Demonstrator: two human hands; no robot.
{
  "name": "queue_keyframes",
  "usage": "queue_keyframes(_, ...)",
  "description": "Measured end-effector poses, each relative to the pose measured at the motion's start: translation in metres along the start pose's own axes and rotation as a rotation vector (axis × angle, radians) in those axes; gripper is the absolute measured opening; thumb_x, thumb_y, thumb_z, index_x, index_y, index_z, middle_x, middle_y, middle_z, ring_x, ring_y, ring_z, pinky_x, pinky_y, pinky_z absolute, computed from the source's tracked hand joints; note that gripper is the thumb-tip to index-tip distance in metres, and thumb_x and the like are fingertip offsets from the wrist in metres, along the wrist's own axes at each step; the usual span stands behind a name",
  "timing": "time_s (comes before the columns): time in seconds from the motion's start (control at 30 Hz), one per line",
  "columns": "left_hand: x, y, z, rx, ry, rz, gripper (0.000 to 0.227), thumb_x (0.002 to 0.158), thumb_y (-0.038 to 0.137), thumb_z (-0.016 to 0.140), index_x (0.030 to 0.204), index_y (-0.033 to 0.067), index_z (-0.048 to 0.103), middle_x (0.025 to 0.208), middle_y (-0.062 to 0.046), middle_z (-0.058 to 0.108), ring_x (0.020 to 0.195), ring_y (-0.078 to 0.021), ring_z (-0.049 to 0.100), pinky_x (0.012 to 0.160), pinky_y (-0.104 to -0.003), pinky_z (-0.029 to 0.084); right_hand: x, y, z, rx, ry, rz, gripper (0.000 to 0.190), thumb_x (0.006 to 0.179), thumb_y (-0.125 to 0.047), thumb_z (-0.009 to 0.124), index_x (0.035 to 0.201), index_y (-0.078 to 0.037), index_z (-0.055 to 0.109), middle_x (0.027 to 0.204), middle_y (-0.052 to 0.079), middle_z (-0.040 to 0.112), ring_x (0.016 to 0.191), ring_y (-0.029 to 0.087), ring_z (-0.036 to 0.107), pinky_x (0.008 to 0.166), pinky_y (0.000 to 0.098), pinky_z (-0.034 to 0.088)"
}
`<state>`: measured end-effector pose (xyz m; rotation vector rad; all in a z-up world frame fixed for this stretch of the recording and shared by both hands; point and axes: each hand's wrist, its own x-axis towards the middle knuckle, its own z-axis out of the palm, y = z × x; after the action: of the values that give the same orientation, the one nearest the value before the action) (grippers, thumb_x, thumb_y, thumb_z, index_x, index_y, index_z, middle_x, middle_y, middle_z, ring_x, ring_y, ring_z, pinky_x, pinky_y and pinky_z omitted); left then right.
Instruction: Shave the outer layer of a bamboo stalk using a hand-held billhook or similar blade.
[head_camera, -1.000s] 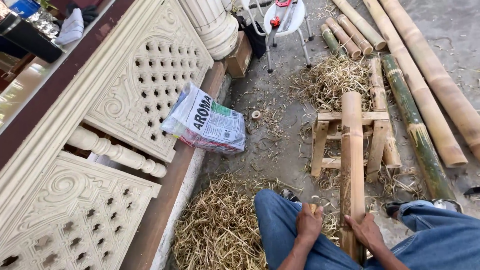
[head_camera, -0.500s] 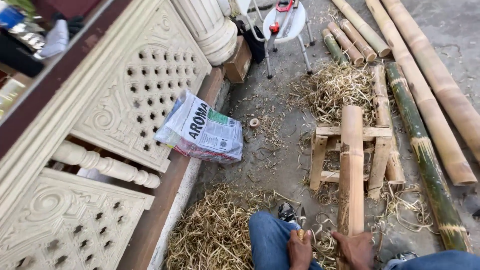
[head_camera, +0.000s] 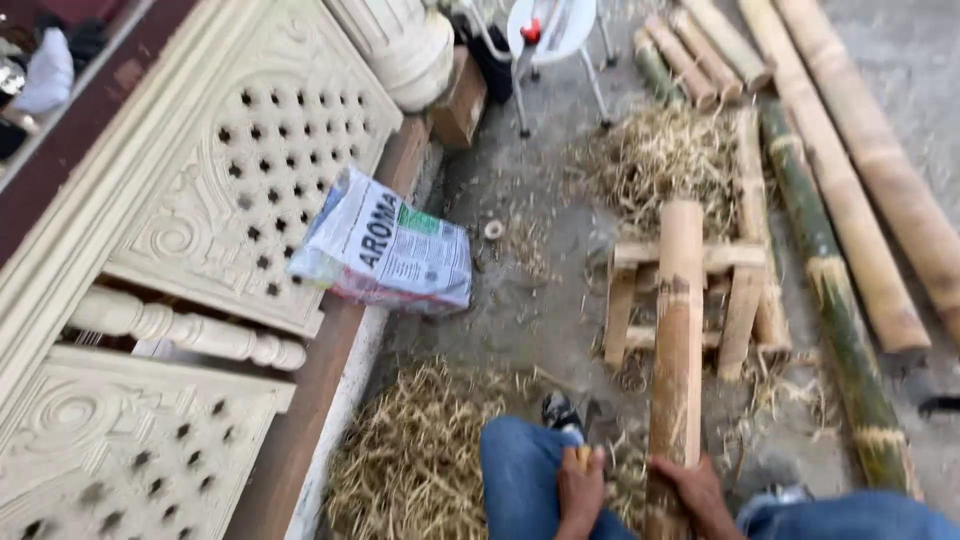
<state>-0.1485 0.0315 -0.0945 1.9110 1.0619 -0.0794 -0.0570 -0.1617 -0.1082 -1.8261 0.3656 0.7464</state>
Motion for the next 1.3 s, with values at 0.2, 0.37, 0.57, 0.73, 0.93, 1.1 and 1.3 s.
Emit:
queue_keyframes(0.2,-0.028,0.023,-0.021,-0.136,0.134,0.087,0.041,0.09,0.04,0.072,0.093,0.0015,0.058,0.085,-0.021,0.065,0.078,-0.0371,0.064,0.074,-0.048,0.05,-0.035,-0.017,0.007,-0.346,0.228,0.046,0.113,0.063,-0.059,0.094,0.133,0.013,0.043,0.116,0.036,0.064,0.105,0.046,0.066,0.093,0.0485,0.054)
queue_keyframes(0.37,-0.105,0.115,-0.105,-0.194,0.209,0.368,0.039,0.097,0.041,0.063,0.104,0.0029,0.059,0.075,-0.012,0.06,0.063,-0.0231,0.057,0.056,-0.042,0.047,-0.059,-0.051,0.006,-0.285,0.225,0.01,0.106,0.064,-0.058,0.085,0.135,0.007,0.041,0.109,0.033,0.069,0.096,0.044,0.071,0.086,0.05,0.057)
queue_keyframes(0.57,-0.072,0.079,-0.124,-0.072,0.383,0.56,0.04,0.107,0.044,0.052,0.101,0.0053,0.06,0.08,0.0,0.054,0.059,-0.0111,0.05,0.046,-0.027,0.047,-0.065,-0.058,0.008,-0.273,0.146,0.053,0.101,0.067,-0.058,0.081,0.134,0.005,0.039,0.1,0.026,0.07,0.081,0.037,0.074,0.072,0.0474,0.063)
queue_keyframes(0.73,-0.056,0.139,-0.133,-0.359,0.14,0.214,0.048,0.093,0.051,0.062,0.091,0.0036,0.062,0.067,0.0,0.052,0.051,-0.0117,0.052,0.041,-0.029,0.046,-0.041,-0.018,0.004,-0.166,0.173,0.024,0.101,0.07,-0.055,0.084,0.137,0.004,0.036,0.109,0.024,0.064,0.088,0.034,0.068,0.076,0.0462,0.058)
queue_keyframes(0.93,0.009,0.167,-0.08,-0.096,-0.053,0.409,0.046,0.089,0.048,0.077,0.083,0.003,0.068,0.067,-0.005,0.062,0.06,-0.0177,0.055,0.054,-0.036,0.046,-0.058,-0.089,-0.089,0.163,0.419,-0.1,0.067,0.093,-0.041,0.073,0.14,-0.001,0.045,0.129,0.02,0.057,0.113,0.029,0.059,0.096,0.0441,0.049)
queue_keyframes(1.1,0.081,0.207,-0.024,0.129,-0.294,0.492,0.05,0.084,0.056,0.076,0.086,0.0066,0.072,0.069,-0.004,0.066,0.06,-0.0178,0.062,0.055,-0.036,0.048,0.054,-0.122,-0.122,-0.446,0.23,-0.525,0.058,0.101,-0.043,0.071,0.136,0.001,0.06,0.123,0.025,0.064,0.103,0.032,0.065,0.086,0.0471,0.053)
queue_keyframes(1.3,0.192,0.274,0.036,0.397,-0.286,0.801,0.056,0.092,0.068,0.058,0.082,0.0127,0.062,0.067,-0.002,0.058,0.056,-0.0175,0.058,0.051,-0.036,0.048,0.135,-0.241,-0.122,-0.386,0.118,-0.101,0.044,0.096,-0.051,0.061,0.128,-0.022,0.065,0.095,0.002,0.072,0.05,0.009,0.052,0.036,0.0269,0.035)
